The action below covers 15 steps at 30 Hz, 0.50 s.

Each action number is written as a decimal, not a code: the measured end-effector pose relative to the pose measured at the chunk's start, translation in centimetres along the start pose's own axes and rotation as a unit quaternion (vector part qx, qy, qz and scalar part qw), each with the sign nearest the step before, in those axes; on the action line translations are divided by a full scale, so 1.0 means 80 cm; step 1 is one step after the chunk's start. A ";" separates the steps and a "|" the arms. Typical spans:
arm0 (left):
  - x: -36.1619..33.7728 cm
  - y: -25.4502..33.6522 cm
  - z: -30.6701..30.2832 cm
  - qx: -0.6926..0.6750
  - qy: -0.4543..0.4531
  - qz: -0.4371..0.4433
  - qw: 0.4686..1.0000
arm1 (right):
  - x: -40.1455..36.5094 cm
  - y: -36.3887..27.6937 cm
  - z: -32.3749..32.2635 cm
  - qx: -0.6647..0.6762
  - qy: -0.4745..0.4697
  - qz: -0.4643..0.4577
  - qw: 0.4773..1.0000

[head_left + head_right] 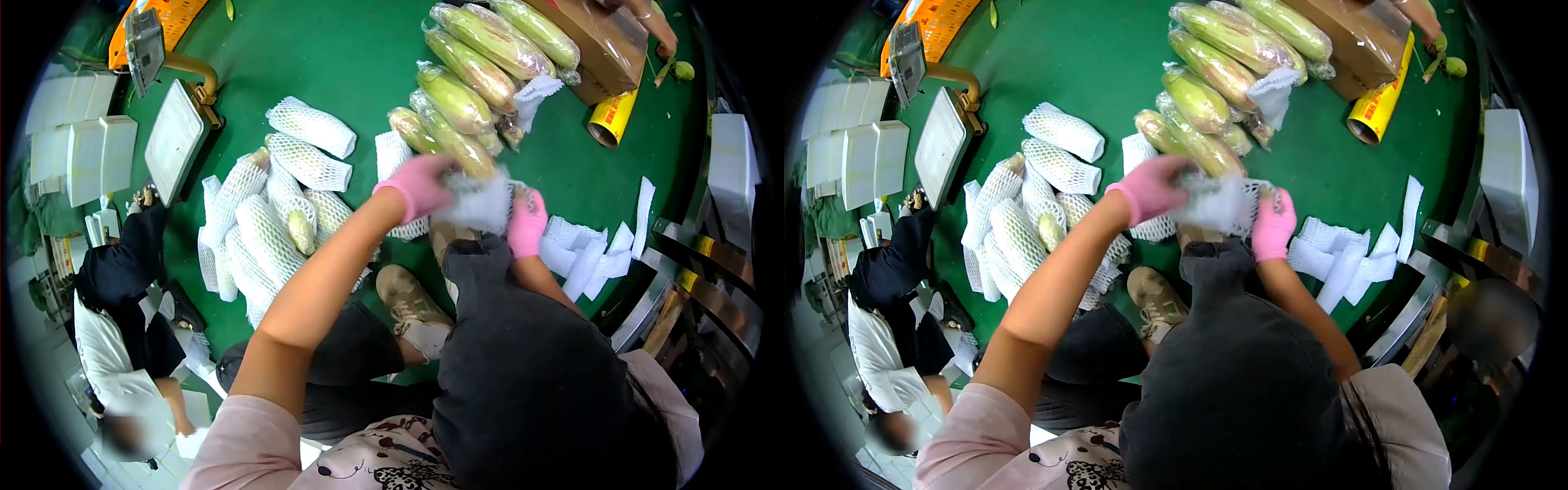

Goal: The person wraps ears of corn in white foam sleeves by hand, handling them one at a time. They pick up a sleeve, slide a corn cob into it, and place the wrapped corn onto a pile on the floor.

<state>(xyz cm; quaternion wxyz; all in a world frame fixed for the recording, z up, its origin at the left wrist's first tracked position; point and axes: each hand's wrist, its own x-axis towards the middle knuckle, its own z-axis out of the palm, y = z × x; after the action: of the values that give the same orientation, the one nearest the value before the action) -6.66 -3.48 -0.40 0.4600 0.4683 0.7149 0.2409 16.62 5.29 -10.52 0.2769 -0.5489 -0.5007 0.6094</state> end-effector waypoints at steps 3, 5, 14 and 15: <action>0.043 0.006 -0.007 0.104 0.248 -0.063 0.961 | 0.012 0.038 0.029 0.092 0.082 0.039 0.992; 0.065 0.000 -0.005 0.084 0.316 -0.093 0.940 | 0.023 0.049 0.055 0.070 0.126 0.087 0.986; 0.073 -0.030 0.011 -0.232 0.283 -0.119 0.923 | 0.020 -0.042 0.059 0.095 0.156 -0.033 0.983; 0.054 -0.019 0.019 -0.388 0.254 -0.121 0.878 | 0.011 -0.076 0.050 0.095 0.109 -0.089 0.985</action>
<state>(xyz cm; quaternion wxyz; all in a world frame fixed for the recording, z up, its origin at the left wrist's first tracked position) -6.59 -0.47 -4.11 0.4332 0.0853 0.7075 0.5517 11.34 6.93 -5.70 0.4341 -0.5367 -0.4538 0.5636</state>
